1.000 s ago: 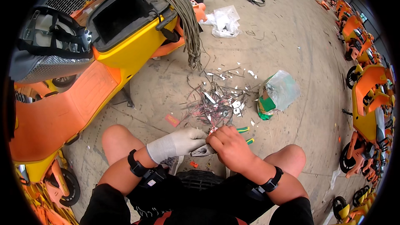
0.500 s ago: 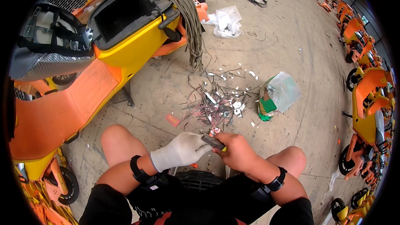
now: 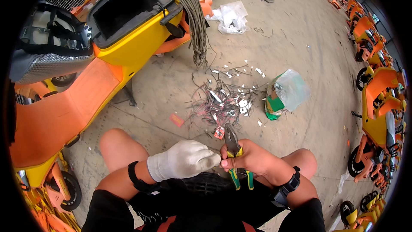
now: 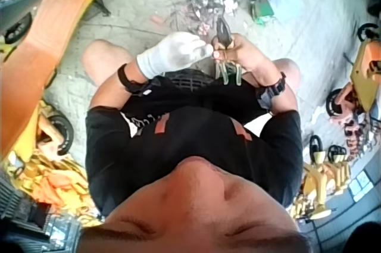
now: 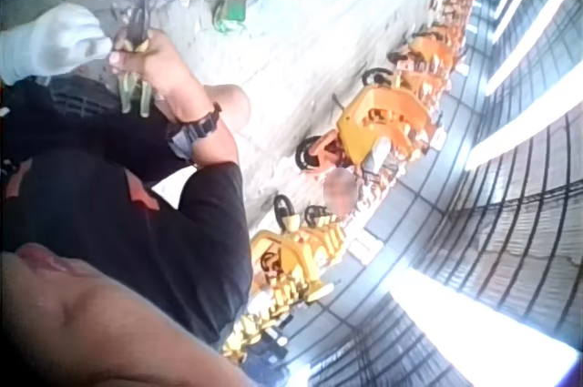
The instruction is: The person uses pliers to strip insulation from wires and connects them to a small component while sitting in an industrial workshop area.
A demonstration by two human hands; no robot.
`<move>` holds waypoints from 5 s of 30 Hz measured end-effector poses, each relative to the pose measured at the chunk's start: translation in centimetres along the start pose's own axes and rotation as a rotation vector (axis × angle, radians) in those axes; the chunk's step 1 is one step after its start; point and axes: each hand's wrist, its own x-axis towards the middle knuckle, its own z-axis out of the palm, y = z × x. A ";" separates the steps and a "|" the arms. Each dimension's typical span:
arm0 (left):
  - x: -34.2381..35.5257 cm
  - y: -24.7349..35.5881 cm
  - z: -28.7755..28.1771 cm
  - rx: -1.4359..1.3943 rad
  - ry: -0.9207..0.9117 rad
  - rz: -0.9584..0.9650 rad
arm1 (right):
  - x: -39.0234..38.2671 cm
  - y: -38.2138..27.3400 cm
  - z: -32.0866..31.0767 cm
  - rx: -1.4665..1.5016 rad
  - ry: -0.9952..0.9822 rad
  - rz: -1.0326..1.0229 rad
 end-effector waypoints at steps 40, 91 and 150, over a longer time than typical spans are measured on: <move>0.2 -0.3 -1.0 -0.138 -0.161 -0.397 | 1.0 0.6 1.4 -0.682 0.360 -0.437; -1.1 -4.0 -7.3 -0.163 0.083 -1.015 | 0.0 0.4 -1.9 -0.217 0.507 -0.250; 1.8 -2.8 -4.1 -0.650 -0.013 -1.047 | 2.1 0.0 -1.8 0.054 0.416 -0.326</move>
